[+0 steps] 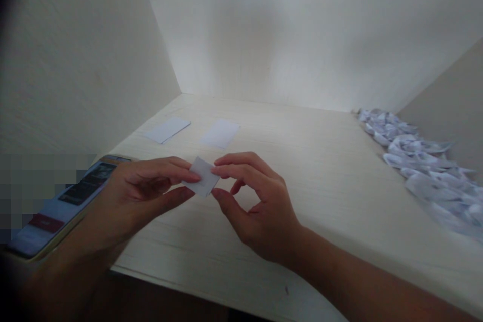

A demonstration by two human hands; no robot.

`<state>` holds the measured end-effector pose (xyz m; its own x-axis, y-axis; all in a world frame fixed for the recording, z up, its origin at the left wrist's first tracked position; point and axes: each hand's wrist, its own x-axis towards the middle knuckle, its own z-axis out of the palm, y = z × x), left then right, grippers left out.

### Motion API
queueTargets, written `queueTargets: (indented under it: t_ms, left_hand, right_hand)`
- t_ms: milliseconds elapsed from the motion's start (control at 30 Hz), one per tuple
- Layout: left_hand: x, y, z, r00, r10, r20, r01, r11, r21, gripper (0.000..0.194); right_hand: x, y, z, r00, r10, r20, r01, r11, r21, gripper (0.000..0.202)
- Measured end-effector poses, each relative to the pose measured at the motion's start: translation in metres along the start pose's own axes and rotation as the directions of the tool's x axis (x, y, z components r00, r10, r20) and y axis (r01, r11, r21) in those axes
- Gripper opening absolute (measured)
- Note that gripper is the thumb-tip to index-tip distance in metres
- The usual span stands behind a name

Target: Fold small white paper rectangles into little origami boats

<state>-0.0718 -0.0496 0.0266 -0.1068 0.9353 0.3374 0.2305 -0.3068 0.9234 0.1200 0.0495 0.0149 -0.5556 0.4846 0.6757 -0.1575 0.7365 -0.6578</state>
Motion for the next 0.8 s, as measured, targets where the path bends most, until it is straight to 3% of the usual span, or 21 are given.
queueTargets:
  t_ms: [400, 567, 700, 800]
  left_hand:
    - [-0.002, 0.000, 0.006, 0.989, -0.119, -0.087, 0.119, 0.993, -0.010, 0.016]
    - [-0.002, 0.000, 0.009, 0.995, -0.056, -0.086, 0.056, 0.998, -0.010, 0.022]
    - [-0.004, 0.000, 0.010, 0.978, -0.047, -0.203, 0.055, 0.998, 0.034, 0.022]
    - [-0.003, 0.000, 0.010, 0.962, 0.035, -0.271, 0.000, 0.992, 0.128, 0.019]
  right_hand:
    - [0.002, 0.001, 0.001, 0.999, 0.031, 0.020, -0.032, 0.996, 0.077, 0.029]
    - [0.001, 0.008, 0.001, 0.995, 0.094, 0.017, -0.096, 0.977, 0.190, 0.020]
    - [0.001, 0.010, 0.002, 0.993, 0.120, -0.016, -0.114, 0.971, 0.212, 0.015]
    - [0.001, 0.011, 0.002, 0.992, 0.120, -0.036, -0.110, 0.970, 0.215, 0.015]
